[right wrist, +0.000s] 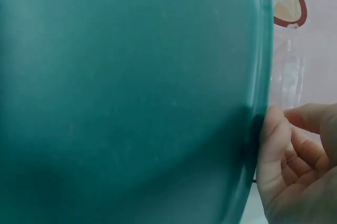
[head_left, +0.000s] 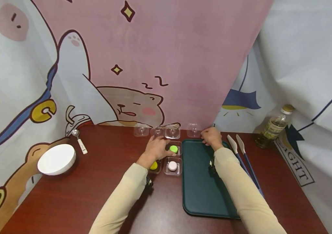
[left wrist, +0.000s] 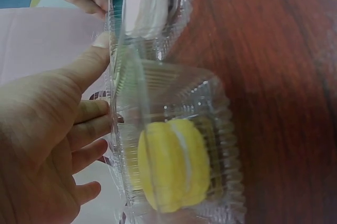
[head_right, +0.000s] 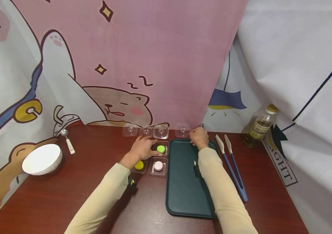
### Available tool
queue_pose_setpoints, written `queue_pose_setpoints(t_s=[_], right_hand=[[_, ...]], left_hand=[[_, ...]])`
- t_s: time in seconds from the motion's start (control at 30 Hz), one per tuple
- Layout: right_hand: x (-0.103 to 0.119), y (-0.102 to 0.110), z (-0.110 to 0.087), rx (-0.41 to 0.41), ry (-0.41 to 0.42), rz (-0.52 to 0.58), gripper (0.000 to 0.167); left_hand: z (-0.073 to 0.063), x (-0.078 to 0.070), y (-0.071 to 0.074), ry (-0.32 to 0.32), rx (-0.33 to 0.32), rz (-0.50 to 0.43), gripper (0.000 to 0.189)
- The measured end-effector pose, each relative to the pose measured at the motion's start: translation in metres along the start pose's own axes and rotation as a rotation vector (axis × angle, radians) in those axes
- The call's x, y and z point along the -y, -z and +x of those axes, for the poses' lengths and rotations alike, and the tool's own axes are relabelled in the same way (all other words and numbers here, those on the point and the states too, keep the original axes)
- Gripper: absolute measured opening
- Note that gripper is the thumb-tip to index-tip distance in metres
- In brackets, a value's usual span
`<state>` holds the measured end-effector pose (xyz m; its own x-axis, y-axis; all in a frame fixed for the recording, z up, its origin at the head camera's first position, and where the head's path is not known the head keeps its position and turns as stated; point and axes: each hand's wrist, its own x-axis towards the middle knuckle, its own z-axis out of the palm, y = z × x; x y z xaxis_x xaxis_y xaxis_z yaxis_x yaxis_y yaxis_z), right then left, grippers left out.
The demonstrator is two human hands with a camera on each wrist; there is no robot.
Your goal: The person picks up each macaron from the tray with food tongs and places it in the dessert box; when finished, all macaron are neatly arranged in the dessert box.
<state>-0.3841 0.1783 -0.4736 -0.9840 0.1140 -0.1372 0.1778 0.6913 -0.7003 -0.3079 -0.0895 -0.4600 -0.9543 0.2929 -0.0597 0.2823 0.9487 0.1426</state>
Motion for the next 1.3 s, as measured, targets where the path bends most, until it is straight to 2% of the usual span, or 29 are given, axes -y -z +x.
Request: queue_pose_setpoints(t_s=[0.27, 0.47, 0.73, 1.1, 1.3], right_hand=[[0.001, 0.013, -0.007, -0.002, 0.033, 0.017, 0.029], [0.005, 0.025, -0.022, 0.021, 0.044, 0.054, 0.031], [0.005, 0.034, -0.039, 0.065, 0.075, 0.096, 0.032], [0.017, 0.033, -0.053, 0.08, 0.14, 0.122, 0.028], [0.025, 0.029, -0.06, 0.105, 0.174, 0.128, 0.026]], left_hand=[[0.003, -0.002, 0.001, -0.002, 0.004, -0.003, 0.078], [0.005, -0.004, 0.004, -0.01, -0.022, 0.03, 0.076], [0.003, -0.006, 0.005, 0.003, -0.003, 0.02, 0.075], [-0.003, -0.005, 0.005, -0.009, -0.026, -0.016, 0.074], [-0.005, -0.005, 0.005, -0.018, -0.012, -0.015, 0.075]])
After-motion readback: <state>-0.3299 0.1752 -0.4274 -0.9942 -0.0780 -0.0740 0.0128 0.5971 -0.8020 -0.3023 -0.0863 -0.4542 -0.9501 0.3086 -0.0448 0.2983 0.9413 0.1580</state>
